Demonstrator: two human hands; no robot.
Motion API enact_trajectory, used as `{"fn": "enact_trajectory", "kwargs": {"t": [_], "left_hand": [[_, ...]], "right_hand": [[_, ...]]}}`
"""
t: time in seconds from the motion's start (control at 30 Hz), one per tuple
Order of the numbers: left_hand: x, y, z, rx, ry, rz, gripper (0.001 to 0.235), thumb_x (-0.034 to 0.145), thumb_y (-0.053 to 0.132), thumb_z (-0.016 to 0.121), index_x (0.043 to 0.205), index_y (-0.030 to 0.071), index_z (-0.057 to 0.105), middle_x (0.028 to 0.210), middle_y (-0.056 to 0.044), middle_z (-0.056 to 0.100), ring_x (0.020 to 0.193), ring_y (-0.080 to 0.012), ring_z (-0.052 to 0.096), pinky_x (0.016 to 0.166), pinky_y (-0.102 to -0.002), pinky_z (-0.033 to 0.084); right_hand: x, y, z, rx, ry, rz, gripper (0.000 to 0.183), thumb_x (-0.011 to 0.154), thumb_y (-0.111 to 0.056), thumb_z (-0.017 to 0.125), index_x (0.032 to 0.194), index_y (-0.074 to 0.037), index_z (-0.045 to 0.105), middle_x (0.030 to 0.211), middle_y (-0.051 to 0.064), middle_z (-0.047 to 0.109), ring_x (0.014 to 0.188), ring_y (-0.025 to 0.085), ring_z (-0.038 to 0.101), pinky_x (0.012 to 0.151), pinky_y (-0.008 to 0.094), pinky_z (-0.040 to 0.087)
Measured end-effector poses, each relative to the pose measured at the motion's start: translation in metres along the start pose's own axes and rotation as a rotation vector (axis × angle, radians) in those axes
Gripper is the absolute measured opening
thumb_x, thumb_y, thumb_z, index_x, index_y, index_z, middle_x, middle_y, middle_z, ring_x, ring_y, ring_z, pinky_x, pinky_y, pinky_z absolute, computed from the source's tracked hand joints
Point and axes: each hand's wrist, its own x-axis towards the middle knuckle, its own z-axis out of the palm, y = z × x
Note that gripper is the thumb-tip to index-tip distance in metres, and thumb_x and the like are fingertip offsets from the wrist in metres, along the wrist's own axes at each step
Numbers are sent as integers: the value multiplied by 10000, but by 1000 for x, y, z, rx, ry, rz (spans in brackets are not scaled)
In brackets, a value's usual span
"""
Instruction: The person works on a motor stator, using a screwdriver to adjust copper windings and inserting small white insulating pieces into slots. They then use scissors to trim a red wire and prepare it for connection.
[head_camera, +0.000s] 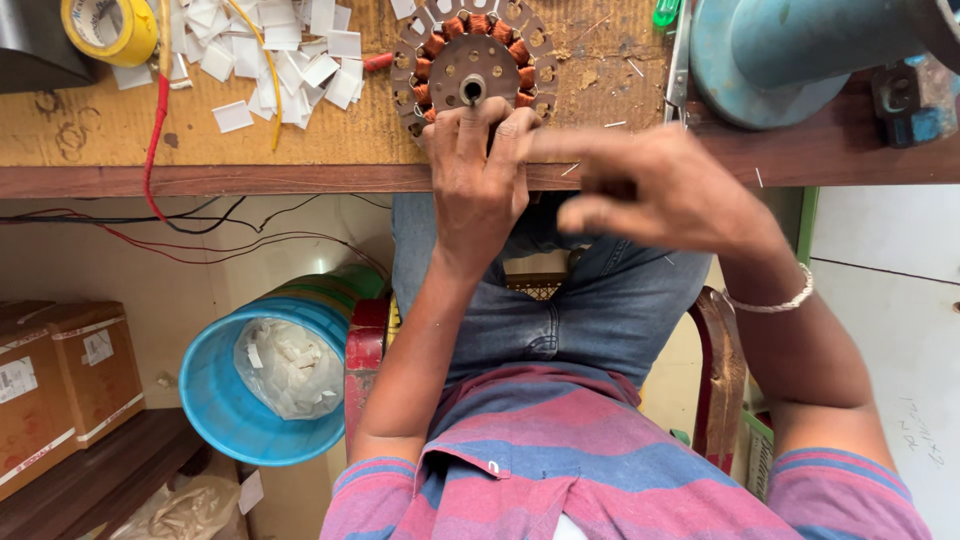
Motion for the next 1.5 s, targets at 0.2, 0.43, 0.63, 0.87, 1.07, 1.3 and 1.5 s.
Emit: {"fn": "enact_trajectory", "kwargs": {"t": [0.2,0.43,0.63,0.87,1.07,1.3,1.5], "left_hand": [[3,1,1,8,15,19,263,945,86,781,1168,99,644,1131,-46,570,1065,-273,547,922,-453,424],[1,0,-1,35,25,23,301,877,51,741,1164,73,651,1155,-72,590,1073,-302,564,917,-466,436],[4,5,2,40,56,15,231,924,100,784,1125,104,669,1099,-53,595,1018,-288,575,904,-460,443],[1,2,5,61,80,43,220,910,92,775,1109,101,682,1101,-49,603,1027,-286,575,916,-460,447],[2,4,5,54,105,29,205,915,96,793,1089,115,688,1064,-36,606,1015,-269,576,906,-445,449],[3,5,4,70,121,55,234,876,85,789,1090,96,694,1063,-30,610,1019,-265,588,900,-440,448],[5,6,3,46,127,61,222,868,72,804,1059,90,692,1076,-15,634,1012,-253,604,894,-442,455]], "right_hand": [[-2,-4,-6,-528,117,128,420,943,-467,724,1169,-120,655,762,135,692,732,331,684,616,455,522],[6,2,0,67,29,-81,694,808,-459,785,1395,-137,603,709,85,632,600,249,608,579,382,502],[-5,-6,-2,-531,315,5,359,931,-356,774,1118,-97,610,774,86,656,713,292,667,620,424,504],[-1,-1,1,314,-5,-257,349,915,-347,681,1155,-97,641,949,128,736,775,279,724,661,422,560],[-1,2,5,-352,317,234,319,1013,-353,752,1233,-141,660,783,149,708,729,305,686,639,462,524],[-1,4,6,175,1,17,543,847,-325,749,1349,-166,615,721,133,692,574,300,625,536,420,528],[1,0,8,-313,275,180,371,970,-340,742,1227,-95,633,789,159,707,716,357,682,598,462,500]]}}
